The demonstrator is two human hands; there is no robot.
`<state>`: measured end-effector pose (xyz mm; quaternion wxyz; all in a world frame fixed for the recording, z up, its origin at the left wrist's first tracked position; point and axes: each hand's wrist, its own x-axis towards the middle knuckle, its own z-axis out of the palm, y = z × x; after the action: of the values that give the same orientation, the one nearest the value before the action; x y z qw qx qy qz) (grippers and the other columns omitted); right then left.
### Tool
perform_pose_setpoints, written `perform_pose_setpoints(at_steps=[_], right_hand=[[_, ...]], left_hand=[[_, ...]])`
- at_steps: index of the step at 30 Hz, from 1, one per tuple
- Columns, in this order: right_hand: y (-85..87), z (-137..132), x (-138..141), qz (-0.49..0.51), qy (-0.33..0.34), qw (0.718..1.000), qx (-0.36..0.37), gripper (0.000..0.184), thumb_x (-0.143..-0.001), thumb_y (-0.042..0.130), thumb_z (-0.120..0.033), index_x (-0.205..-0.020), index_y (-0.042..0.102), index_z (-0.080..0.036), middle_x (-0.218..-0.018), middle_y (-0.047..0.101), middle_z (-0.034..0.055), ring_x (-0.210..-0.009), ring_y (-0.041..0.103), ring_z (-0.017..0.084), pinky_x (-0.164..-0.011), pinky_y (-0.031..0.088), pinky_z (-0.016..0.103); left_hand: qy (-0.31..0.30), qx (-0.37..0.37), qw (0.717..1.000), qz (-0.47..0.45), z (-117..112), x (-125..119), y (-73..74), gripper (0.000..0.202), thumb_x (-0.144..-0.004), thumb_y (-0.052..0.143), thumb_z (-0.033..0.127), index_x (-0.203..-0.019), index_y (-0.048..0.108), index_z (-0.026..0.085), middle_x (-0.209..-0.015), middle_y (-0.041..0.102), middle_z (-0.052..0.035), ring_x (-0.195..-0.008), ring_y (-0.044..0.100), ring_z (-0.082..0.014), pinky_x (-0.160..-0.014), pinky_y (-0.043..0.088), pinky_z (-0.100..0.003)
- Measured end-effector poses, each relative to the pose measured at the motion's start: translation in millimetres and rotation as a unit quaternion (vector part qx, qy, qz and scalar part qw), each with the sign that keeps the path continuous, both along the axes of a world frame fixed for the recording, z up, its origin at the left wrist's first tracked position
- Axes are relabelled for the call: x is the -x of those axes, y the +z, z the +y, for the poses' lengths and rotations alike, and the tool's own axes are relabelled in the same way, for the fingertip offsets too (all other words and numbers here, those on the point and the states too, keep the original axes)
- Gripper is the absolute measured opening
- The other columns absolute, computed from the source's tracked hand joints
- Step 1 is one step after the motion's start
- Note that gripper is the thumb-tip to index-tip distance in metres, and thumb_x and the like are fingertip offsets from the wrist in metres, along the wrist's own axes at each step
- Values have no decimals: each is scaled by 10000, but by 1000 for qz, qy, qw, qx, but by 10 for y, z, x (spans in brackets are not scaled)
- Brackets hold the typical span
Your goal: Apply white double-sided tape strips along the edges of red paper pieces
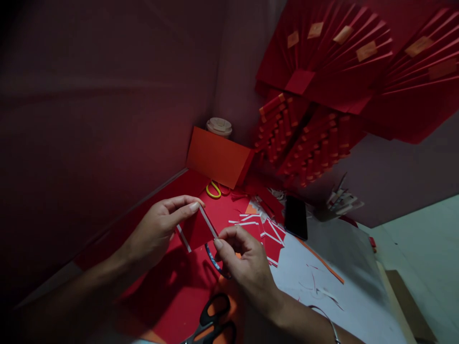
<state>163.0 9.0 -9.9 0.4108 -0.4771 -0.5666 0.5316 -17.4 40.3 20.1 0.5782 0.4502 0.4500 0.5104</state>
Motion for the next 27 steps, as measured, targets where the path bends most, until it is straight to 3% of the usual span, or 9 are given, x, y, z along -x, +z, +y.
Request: perform_pose_setpoints(at_steps=[9,16,23,27], right_hand=[[-24,14,-32,-15,1,999,-44,124,-843,603,-275,-771,552,-187,-576,494,-53,-513,452,92,-483,371,197],[-61,7,-68,-59,46,994,-75,77,-827,575,-219,-759,552,-190,-588,471,-50,-534,422,101,-503,360,214],[46,11,-27,-95,84,988,-84,94,-807,570,-230,-722,547,-195,-584,487,-45,-562,443,115,-555,370,238],[24,27,-35,-106,94,986,-86,84,-807,573,-235,-734,546,-203,-595,514,-39,-568,465,120,-552,373,239]], left_hand=[[-117,10,992,45,192,103,-85,208,-747,711,338,-846,664,161,-696,593,29,-644,499,-109,-633,371,-221],[-213,5,972,100,235,167,-76,315,-595,814,300,-673,542,162,-605,550,50,-564,452,-89,-554,340,-213],[-264,-29,944,197,139,150,-34,178,-668,740,282,-782,654,175,-679,637,1,-623,556,-136,-562,417,-228],[-263,-21,941,210,125,132,-29,120,-662,737,256,-723,668,179,-633,649,4,-590,575,-134,-540,434,-221]])
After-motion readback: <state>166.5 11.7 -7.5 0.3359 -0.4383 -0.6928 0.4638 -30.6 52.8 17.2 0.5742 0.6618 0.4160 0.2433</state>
